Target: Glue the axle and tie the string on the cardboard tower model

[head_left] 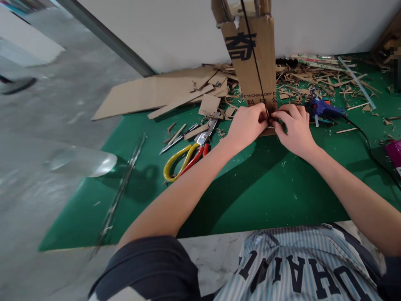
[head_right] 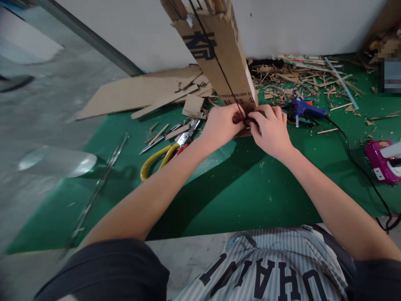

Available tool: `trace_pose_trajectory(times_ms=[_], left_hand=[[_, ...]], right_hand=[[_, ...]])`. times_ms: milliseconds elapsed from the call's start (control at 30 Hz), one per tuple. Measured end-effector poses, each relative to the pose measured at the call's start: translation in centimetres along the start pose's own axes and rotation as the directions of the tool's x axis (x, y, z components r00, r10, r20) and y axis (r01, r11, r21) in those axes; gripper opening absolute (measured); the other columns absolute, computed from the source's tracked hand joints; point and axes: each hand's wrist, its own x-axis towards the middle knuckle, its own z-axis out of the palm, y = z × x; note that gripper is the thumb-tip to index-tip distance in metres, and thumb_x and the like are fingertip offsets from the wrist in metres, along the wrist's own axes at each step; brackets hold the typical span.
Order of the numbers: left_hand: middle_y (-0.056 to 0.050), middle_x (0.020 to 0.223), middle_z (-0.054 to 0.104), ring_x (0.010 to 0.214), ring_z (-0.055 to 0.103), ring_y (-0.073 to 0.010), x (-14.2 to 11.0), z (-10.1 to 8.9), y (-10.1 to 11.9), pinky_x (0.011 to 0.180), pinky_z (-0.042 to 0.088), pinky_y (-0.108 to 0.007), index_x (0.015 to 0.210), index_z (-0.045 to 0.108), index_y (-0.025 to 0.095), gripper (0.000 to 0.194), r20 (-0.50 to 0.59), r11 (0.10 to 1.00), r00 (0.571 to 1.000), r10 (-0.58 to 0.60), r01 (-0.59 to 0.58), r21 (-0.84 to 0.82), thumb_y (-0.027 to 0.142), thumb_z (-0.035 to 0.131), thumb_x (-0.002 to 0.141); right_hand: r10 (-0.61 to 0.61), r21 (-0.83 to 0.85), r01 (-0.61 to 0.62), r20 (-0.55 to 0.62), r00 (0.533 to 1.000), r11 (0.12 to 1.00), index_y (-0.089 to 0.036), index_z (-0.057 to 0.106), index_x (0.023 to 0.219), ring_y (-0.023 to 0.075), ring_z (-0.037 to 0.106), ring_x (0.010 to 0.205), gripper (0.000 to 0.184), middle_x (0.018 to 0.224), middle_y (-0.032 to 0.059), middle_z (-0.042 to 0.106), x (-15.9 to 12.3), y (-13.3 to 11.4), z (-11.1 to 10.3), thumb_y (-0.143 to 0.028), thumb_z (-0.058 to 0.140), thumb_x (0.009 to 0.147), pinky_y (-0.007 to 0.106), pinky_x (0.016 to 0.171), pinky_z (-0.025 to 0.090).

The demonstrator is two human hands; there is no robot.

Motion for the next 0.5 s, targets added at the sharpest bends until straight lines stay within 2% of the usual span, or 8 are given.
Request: trace_pose_trajectory(times_ms=[167, 267, 367, 500], left_hand=[[-0.005, 0.083, 0.078, 0.083, 0.074, -0.0244, 0.02, -0.29, -0.17, 0.087, 0.054, -0.039, 0.088, 0.075, 0.018, 0.012, 0.066, 0.993, 0.991, 0.12, -0.121, 0.017, 0.016, 0.063, 0.088], [-0.004, 0.086, 0.078, 0.084, 0.074, -0.0231, -0.02, -0.25, -0.45, 0.086, 0.056, -0.036, 0.092, 0.073, 0.017, 0.012, 0.058, 0.992, 0.991, 0.117, -0.114, -0.062, 0.013, 0.064, 0.086], [-0.002, 0.087, 0.078, 0.084, 0.074, -0.0207, -0.09, -0.22, -0.61, 0.081, 0.057, -0.032, 0.101, 0.069, 0.018, 0.021, 0.047, 0.983, 0.992, 0.114, -0.106, -0.15, 0.01, 0.066, 0.082], [-0.001, 0.087, 0.076, 0.082, 0.073, -0.0189, -0.13, -0.44, -0.64, 0.08, 0.056, -0.03, 0.101, 0.068, 0.018, 0.022, 0.051, 0.976, 0.987, 0.152, -0.141, -0.166, 0.008, 0.065, 0.082]], right_hand=[[0.02, -0.006, -0.02, 0.022, 1.0, 1.0, -0.025, 0.071, 0.135, 0.0377, 0.05, 0.124, 0.041, 0.138, 0.0155, 0.061, 0.12, 0.35, 0.8, -0.032, 0.046, 0.103, 0.056, 0.097, 0.045], [0.014, 0.04, -0.015, 0.007, 1.0, 0.999, -0.028, 0.077, 0.123, 0.0383, 0.048, 0.126, 0.036, 0.135, 0.0135, 0.063, 0.25, 0.65, 0.94, -0.034, 0.049, 0.102, 0.059, 0.098, 0.044], [-0.001, 0.06, 0.0, 0.004, 1.0, 0.998, -0.029, 0.08, 0.109, 0.0395, 0.048, 0.127, 0.03, 0.131, 0.0118, 0.064, 0.31, 0.76, 0.8, -0.035, 0.052, 0.101, 0.062, 0.099, 0.043], [-0.003, 0.077, 0.002, 0.017, 1.0, 0.997, -0.028, 0.078, 0.106, 0.039, 0.049, 0.127, 0.027, 0.131, 0.012, 0.064, 0.29, 0.74, 0.6, -0.034, 0.052, 0.101, 0.06, 0.099, 0.043]])
